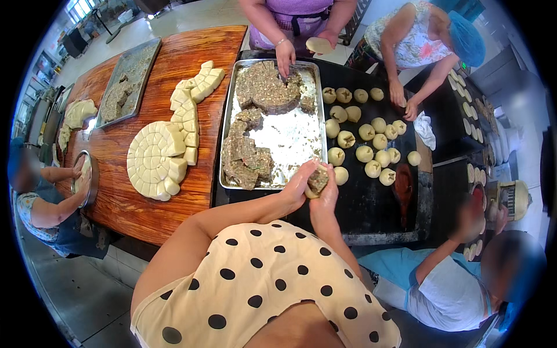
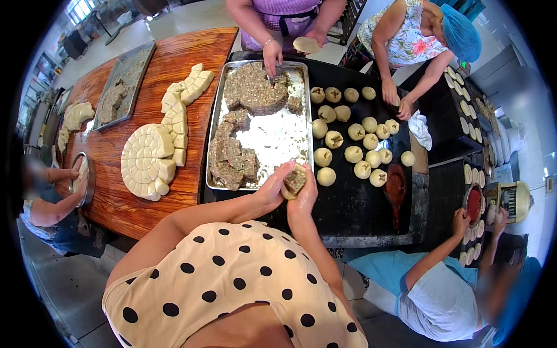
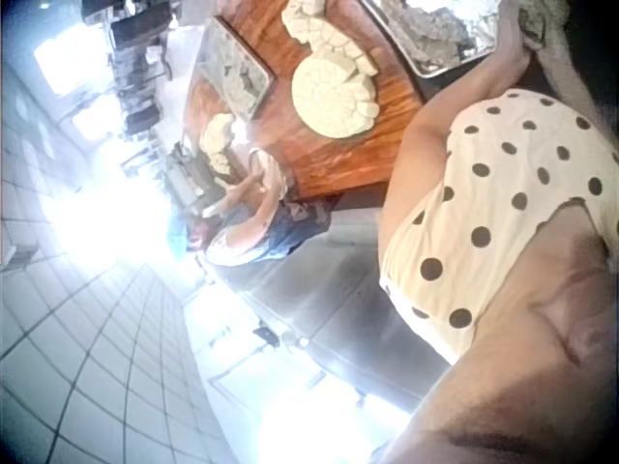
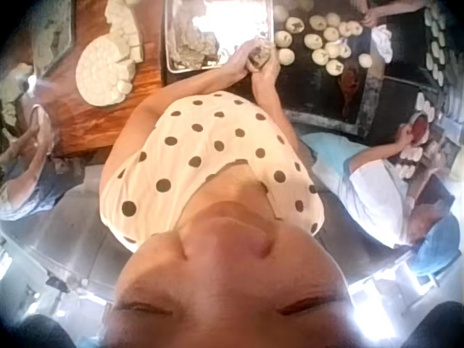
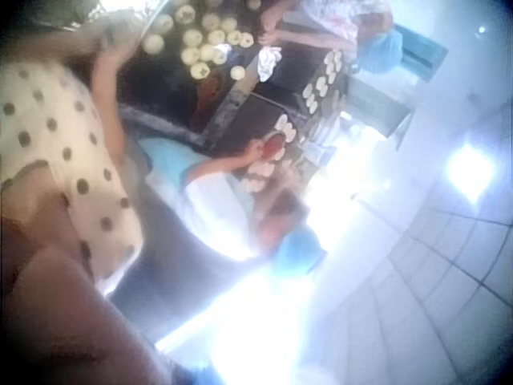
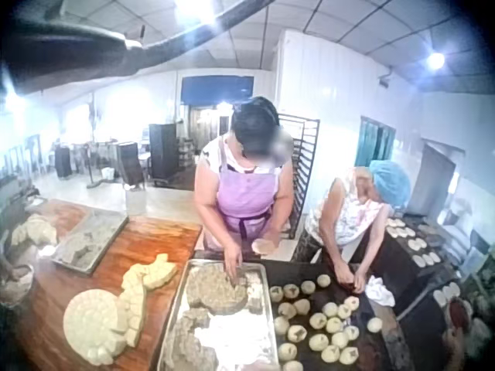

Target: The person is assembling buns by hand by picking up pieces of dough, filling them with a meat and vegetable mixture from a tray, and pinching the dough closed into a rounded shape.

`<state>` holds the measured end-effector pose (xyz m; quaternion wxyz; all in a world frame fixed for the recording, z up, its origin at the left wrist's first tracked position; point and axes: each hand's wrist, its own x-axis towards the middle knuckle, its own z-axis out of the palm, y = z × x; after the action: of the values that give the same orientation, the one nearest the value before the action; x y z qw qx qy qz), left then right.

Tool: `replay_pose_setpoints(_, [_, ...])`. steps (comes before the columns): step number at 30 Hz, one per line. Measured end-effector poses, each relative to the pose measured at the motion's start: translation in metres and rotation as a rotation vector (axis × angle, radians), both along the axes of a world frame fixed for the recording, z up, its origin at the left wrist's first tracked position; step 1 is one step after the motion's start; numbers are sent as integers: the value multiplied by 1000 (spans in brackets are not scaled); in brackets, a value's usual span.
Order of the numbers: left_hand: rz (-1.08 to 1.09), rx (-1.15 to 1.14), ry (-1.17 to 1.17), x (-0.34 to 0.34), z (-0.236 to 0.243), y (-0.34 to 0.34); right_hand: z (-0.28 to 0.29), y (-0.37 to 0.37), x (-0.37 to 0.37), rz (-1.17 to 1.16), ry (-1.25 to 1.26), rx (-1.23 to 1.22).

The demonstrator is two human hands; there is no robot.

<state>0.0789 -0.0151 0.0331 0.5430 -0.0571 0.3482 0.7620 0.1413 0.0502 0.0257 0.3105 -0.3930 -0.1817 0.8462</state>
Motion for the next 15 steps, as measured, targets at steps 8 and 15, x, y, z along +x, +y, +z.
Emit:
replay_pose_setpoints(8, [251, -88, -51, -4, -19, 5, 2, -14, -31, -47, -111, 289])
replay_pose_setpoints(15, [271, -213, 158, -14, -18, -3, -13, -22, -40, 27, -270, 687])
